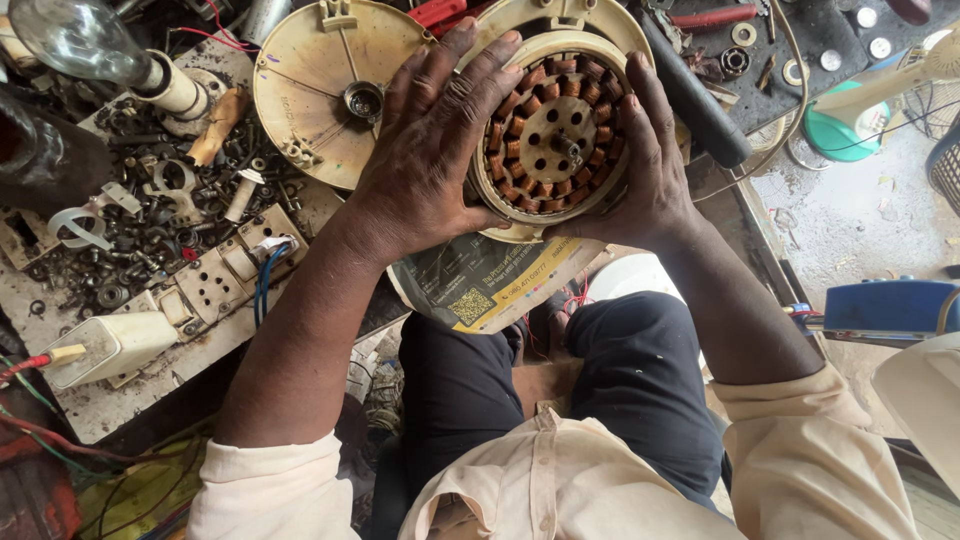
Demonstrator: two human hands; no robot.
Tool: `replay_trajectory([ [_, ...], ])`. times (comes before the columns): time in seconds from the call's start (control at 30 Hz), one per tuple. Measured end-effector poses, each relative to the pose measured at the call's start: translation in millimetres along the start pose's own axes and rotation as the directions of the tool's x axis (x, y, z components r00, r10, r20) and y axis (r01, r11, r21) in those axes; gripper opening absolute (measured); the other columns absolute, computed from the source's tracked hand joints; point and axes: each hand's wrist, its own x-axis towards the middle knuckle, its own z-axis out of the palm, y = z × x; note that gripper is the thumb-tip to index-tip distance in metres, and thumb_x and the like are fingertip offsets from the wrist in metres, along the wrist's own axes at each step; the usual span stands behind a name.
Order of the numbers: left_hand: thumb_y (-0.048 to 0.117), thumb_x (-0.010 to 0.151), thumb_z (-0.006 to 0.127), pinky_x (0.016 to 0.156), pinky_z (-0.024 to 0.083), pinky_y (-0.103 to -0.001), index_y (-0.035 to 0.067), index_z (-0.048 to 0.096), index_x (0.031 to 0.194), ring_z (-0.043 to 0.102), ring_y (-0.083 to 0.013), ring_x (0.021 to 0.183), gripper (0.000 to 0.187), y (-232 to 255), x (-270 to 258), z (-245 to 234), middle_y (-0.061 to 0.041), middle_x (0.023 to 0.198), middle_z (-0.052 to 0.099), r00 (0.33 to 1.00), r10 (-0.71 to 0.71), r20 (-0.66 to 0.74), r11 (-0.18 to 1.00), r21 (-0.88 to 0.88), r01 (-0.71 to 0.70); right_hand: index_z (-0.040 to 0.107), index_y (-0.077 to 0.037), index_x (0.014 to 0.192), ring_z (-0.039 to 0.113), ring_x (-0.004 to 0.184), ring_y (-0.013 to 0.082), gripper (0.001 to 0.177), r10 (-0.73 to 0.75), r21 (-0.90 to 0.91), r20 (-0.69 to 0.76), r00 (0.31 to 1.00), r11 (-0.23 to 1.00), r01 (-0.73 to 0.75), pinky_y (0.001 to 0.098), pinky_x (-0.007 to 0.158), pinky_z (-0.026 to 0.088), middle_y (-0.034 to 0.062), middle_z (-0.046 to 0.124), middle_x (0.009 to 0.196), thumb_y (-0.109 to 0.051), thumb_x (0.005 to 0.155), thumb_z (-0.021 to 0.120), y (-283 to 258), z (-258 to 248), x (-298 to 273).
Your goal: The person uses a screwdriver to adjust a small white plastic component, then fits a beige plastic ring onto a circular motor stator with copper windings. They repeatedly align and press the ring into place while inspecting the assembly.
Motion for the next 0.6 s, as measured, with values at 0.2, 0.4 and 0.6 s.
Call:
replay_trajectory([
  [0.2,0.059,0.068,0.104,0.136,0.011,-0.059,0.021,0.017,0.167,0.009,-0.0276,0.163,0.137,-1.7,-1.8,1.9,-0.005,0.174,0.019,1.0,0.0,-0.004,1.0,0.0,0.0,0.01,-0.017,0.17,0.018,0.163,0.0407,0.15,-0.002,0.019,-0.002,1.0,1.0,0.002,0.0557,0.131,0.029,0.0239,0.012,0.172,-0.056,0.058,0.103,0.6,0.1,0.3],
  [0.4,0.059,0.069,0.104,0.136,0.012,-0.059,0.02,0.018,0.167,0.009,-0.0286,0.163,0.135,-0.8,-1.5,0.8,-0.005,0.173,0.02,1.0,-0.007,0.002,1.0,0.0,0.007,0.008,-0.017,0.172,0.015,0.161,0.0378,0.151,0.011,0.009,0.001,1.0,1.0,-0.011,0.0545,0.134,0.027,0.0224,0.01,0.174,-0.055,0.062,0.104,0.5,1.7,-0.7],
  [0.6,0.057,0.066,0.104,0.136,0.012,-0.058,0.02,0.019,0.166,0.009,-0.0281,0.163,0.136,-1.2,0.2,-0.2,-0.005,0.173,0.021,0.999,-0.028,0.019,1.0,-0.009,0.028,0.008,-0.019,0.171,0.016,0.161,0.0397,0.153,0.109,0.019,0.039,0.993,0.994,-0.109,0.0542,0.134,0.03,0.0216,0.011,0.174,-0.056,0.058,0.103,0.7,-0.1,-4.4],
])
